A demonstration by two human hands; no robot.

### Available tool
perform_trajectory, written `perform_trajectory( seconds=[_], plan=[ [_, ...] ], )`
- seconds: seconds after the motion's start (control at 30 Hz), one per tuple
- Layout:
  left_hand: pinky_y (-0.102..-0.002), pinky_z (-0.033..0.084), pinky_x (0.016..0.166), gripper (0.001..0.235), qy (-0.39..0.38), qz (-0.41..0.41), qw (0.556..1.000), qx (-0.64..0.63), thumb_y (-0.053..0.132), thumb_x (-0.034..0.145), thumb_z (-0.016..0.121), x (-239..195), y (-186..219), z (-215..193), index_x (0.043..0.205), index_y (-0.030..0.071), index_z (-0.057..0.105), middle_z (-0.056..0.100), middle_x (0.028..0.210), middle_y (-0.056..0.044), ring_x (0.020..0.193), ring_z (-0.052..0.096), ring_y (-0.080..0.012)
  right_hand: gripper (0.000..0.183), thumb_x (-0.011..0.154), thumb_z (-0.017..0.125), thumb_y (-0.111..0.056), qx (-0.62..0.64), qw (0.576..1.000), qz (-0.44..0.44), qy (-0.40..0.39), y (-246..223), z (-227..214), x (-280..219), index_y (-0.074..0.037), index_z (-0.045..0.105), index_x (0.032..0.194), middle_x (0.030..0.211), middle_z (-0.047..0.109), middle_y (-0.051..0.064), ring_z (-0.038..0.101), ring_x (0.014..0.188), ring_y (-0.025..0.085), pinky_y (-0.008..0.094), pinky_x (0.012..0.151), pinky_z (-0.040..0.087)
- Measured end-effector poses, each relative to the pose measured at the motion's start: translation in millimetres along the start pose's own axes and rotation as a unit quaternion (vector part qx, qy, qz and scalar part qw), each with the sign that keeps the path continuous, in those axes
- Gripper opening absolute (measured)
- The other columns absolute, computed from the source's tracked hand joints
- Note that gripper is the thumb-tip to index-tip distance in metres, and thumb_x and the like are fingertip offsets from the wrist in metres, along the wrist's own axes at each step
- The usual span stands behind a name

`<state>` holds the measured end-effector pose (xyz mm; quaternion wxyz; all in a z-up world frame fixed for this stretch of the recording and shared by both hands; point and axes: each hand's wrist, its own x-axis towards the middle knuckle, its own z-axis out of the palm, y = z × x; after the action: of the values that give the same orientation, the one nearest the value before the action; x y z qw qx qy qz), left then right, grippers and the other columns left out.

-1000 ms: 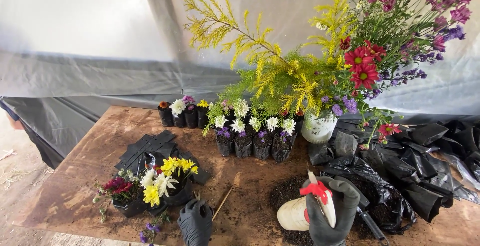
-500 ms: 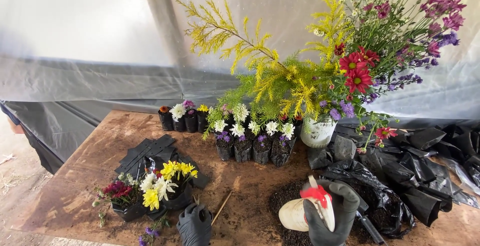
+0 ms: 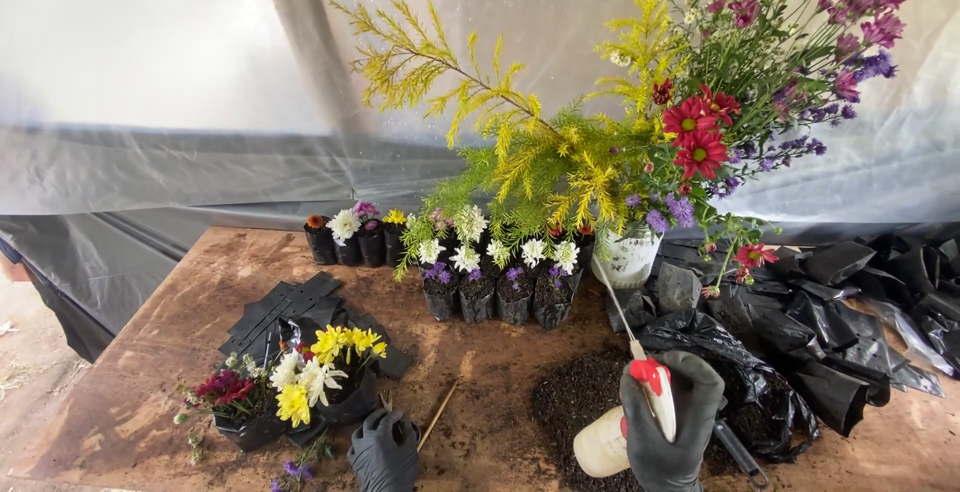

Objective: The person scoops soil from a black bag onto a wooden table using a small trowel and spreads it with gloved hands. They then pick up a spray bottle and mist the soil pile and nearby potted flowers before returning to the soil.

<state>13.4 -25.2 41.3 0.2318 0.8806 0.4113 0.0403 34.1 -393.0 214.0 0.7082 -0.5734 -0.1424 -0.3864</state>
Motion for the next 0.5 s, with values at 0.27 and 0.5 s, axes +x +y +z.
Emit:
perform_trajectory(
  seconds=[0.27,0.5],
  plan=[
    [-0.045,0.049,0.110,0.030,0.046,0.020,0.999,-0.008,0.050,0.091,0.063,0.8,-2.9,6.8,0.113,0.044,0.081,0.065,0.139,0.016,0.129,0.054,-0.0248,0.070,0.080,0.069,0.009,-0.057,0.996,-0.056,-0.038,-8.7,-3.8,3.6,-0.001,0.039,0.142,0.129,0.053,0.020,0.065,0.109,0.027,0.039,0.100,0.058],
    [-0.046,0.051,0.109,0.027,0.077,0.021,0.997,0.015,0.049,0.088,0.066,4.1,-3.9,16.2,0.110,0.047,0.081,0.066,0.137,0.017,0.125,0.057,-0.0239,0.063,0.079,0.071,0.008,-0.023,1.000,0.003,0.005,-3.4,-3.8,-2.0,-0.006,0.044,0.135,0.127,0.054,0.013,0.065,0.104,0.022,0.034,0.095,0.058]
  ],
)
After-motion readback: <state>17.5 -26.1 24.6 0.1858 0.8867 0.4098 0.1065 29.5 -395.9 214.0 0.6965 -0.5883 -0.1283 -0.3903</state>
